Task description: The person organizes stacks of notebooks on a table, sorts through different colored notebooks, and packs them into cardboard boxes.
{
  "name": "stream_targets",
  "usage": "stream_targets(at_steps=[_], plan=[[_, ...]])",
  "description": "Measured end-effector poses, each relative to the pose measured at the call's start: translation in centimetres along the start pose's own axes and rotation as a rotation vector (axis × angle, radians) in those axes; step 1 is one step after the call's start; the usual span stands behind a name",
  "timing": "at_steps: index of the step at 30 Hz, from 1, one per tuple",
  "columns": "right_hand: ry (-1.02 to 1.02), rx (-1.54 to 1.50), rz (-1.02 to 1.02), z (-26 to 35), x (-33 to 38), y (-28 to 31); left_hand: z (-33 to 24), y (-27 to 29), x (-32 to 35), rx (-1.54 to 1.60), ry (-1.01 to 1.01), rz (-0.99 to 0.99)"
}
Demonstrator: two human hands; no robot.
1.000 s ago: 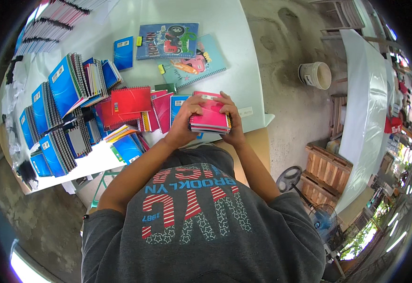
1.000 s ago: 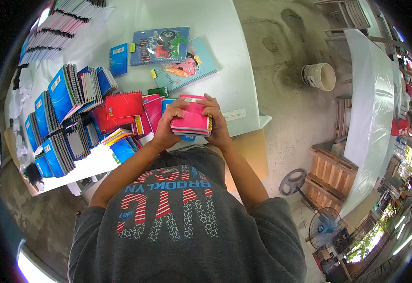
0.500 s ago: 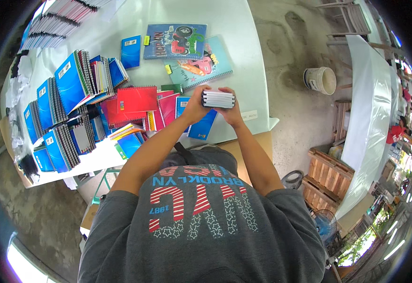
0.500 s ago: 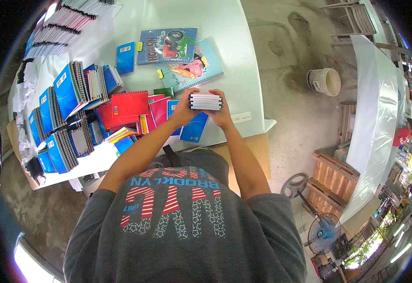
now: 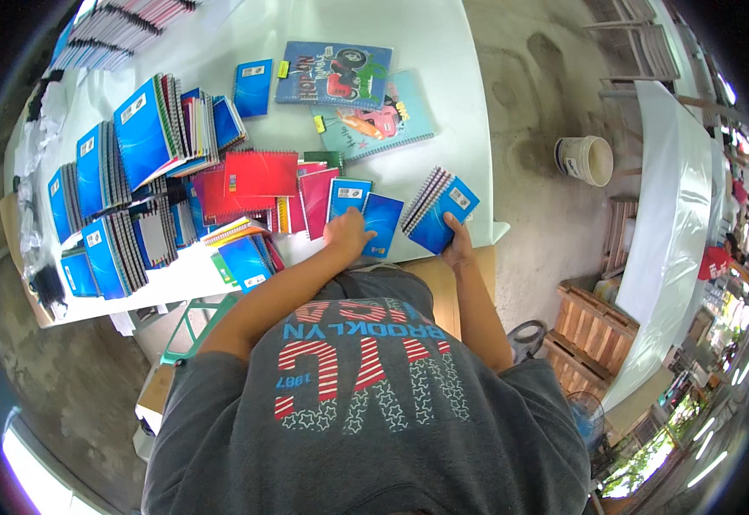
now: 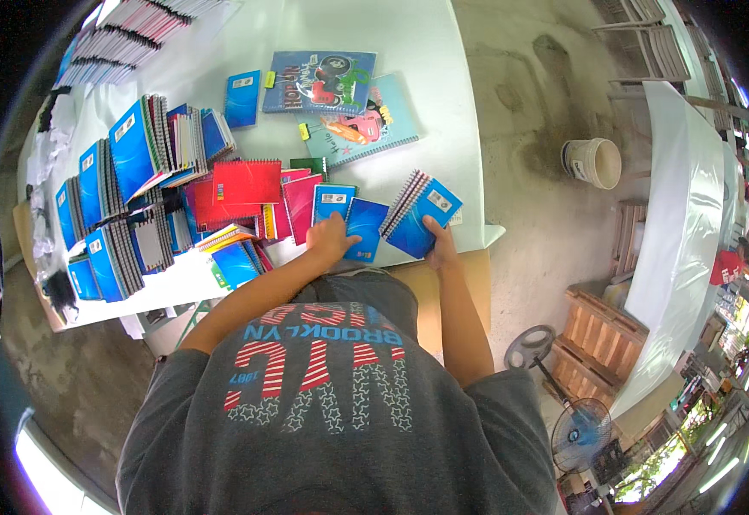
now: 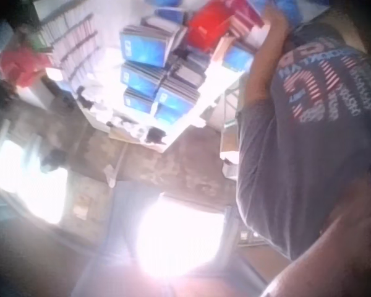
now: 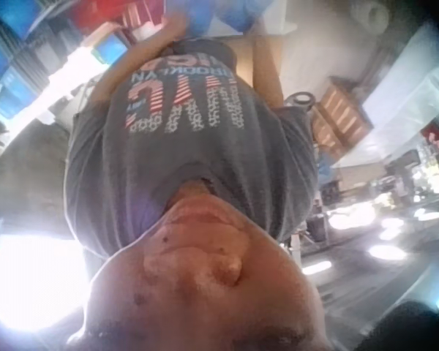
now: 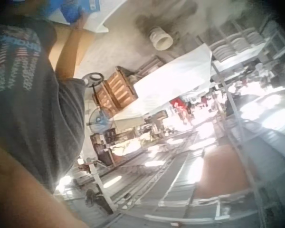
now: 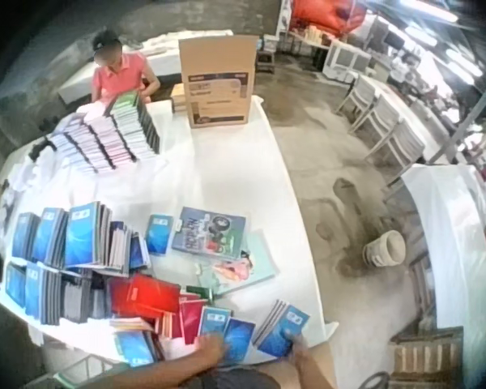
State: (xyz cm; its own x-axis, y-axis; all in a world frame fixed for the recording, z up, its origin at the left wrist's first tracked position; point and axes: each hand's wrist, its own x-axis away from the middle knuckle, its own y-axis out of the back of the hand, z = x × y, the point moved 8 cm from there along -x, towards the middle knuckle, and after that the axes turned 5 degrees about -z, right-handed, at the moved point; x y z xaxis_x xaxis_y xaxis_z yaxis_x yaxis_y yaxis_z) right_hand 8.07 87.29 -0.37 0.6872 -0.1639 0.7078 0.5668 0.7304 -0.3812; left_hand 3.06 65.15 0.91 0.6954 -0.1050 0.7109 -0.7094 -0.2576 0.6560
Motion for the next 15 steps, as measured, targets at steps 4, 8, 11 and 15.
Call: stream_targets(at_steps=[4,8,11,15], plan=[[-0.151,-0.196,-0.029,-3.6,0.8,1.4,-0.8,-0.1,-1.2,0.010,-0.096,-0.079],[-0.153,-0.293,0.008,-4.7,1.4,2.0,-1.2,2.2,0.8,0.191,-0.103,-0.180],[-0.162,-0.318,0.054,-4.9,1.3,1.5,0.5,4.3,2.6,0.115,-0.105,-0.485],[-0.270,-0.278,0.069,-6.7,0.0,0.5,2.7,1.7,1.6,0.215,0.068,-0.314]])
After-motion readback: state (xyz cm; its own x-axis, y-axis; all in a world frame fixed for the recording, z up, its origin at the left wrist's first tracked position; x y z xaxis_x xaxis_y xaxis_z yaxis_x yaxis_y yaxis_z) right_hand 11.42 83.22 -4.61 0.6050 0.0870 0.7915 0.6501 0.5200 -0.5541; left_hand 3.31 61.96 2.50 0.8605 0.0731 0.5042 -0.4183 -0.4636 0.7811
